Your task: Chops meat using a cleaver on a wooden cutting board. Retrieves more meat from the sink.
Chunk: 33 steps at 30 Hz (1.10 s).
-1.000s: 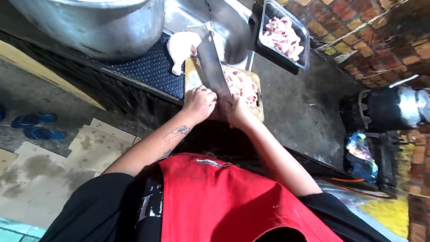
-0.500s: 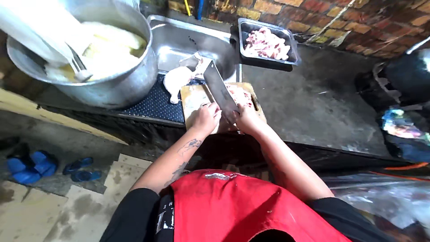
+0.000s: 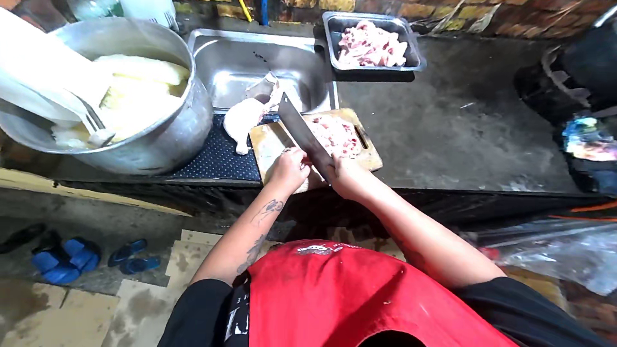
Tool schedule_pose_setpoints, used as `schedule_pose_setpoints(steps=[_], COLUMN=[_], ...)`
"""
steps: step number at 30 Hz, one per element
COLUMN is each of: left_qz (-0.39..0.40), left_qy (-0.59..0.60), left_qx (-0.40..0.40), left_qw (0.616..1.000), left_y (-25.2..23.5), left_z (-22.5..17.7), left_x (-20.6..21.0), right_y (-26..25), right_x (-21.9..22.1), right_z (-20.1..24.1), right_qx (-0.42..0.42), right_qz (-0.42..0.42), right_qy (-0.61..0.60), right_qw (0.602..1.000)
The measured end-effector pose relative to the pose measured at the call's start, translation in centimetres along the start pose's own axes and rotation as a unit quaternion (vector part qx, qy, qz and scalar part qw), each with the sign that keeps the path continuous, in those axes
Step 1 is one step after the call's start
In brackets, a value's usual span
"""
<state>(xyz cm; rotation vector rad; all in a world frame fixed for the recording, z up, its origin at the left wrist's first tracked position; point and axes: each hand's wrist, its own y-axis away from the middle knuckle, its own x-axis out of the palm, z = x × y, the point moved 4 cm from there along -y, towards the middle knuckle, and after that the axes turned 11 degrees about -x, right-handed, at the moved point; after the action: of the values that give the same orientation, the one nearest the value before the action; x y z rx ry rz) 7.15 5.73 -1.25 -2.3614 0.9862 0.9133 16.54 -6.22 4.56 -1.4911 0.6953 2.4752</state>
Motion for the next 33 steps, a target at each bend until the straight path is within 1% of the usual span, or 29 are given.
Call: schedule_pose_setpoints(steps=[2, 4, 6, 8, 10, 12, 14, 16, 18, 20, 24, 26, 28, 31, 33], left_qz=[-0.004, 0.000, 0.038, 0.039, 0.010, -0.032, -0.035, -0.023, -0.018, -0.036, -0.079, -0.067, -0.064, -0.048, -0.022], left_qy=[0.002, -0.003, -0.024, -0.043, -0.034, -0.014, -0.006, -0.001, 0.012, 0.045, 0.058, 0.045, 0.041, 0.037, 0.016], left_qx=[0.010, 0.011, -0.023, -0.037, -0.036, -0.016, -0.011, 0.004, 0.023, 0.028, -0.001, -0.013, -0.014, -0.012, -0.029], left_qw=[1.000, 1.000, 0.999, 0.998, 0.999, 0.999, 0.999, 1.000, 0.999, 0.998, 0.995, 0.997, 0.997, 0.998, 0.999], left_y=[-0.1, -0.1, -0.1, 0.1, 0.2, -0.1, -0.1, 0.0, 0.3, 0.8, 1.5, 1.6, 1.4, 1.2, 0.9], left_z=[0.2, 0.0, -0.4, -0.5, -0.2, 0.3, 0.5, 0.5, 0.6, 0.6, 0.9, 0.8, 0.9, 0.9, 0.6], left_x=[0.0, -0.2, -0.5, -0.3, -0.2, 0.1, 0.2, 0.2, 0.1, -0.5, -0.9, -0.8, -0.7, -0.6, -0.9], right_y=[-1.4, -3.3, -5.6, -6.9, -6.3, -4.6, -3.7, -4.2, -5.1, -5.0, -2.7, -1.6, -1.4, -1.8, -2.3], right_x=[0.2, -0.3, -0.5, -0.4, -0.3, 0.0, 0.3, 0.4, 0.0, -1.4, -2.8, -2.7, -1.8, 0.2, 0.2], right_z=[0.1, 1.1, 2.0, 2.2, 1.7, 0.4, -0.7, -1.1, -0.8, 0.4, 1.8, 2.0, 2.0, 2.0, 2.6], right_qx=[-0.007, -0.011, -0.018, -0.030, -0.040, -0.037, -0.020, -0.009, -0.019, -0.027, -0.053, -0.055, -0.047, -0.013, -0.007], right_qz=[0.003, 0.007, -0.008, -0.014, -0.012, -0.011, -0.001, 0.002, 0.003, -0.003, -0.039, -0.049, -0.041, 0.012, 0.027], right_qy=[-0.010, -0.006, -0.002, -0.001, -0.007, -0.010, -0.028, -0.048, -0.063, -0.058, -0.021, -0.003, 0.006, 0.013, 0.031], right_qw=[1.000, 1.000, 1.000, 0.999, 0.999, 0.999, 0.999, 0.999, 0.998, 0.998, 0.998, 0.997, 0.998, 1.000, 0.999])
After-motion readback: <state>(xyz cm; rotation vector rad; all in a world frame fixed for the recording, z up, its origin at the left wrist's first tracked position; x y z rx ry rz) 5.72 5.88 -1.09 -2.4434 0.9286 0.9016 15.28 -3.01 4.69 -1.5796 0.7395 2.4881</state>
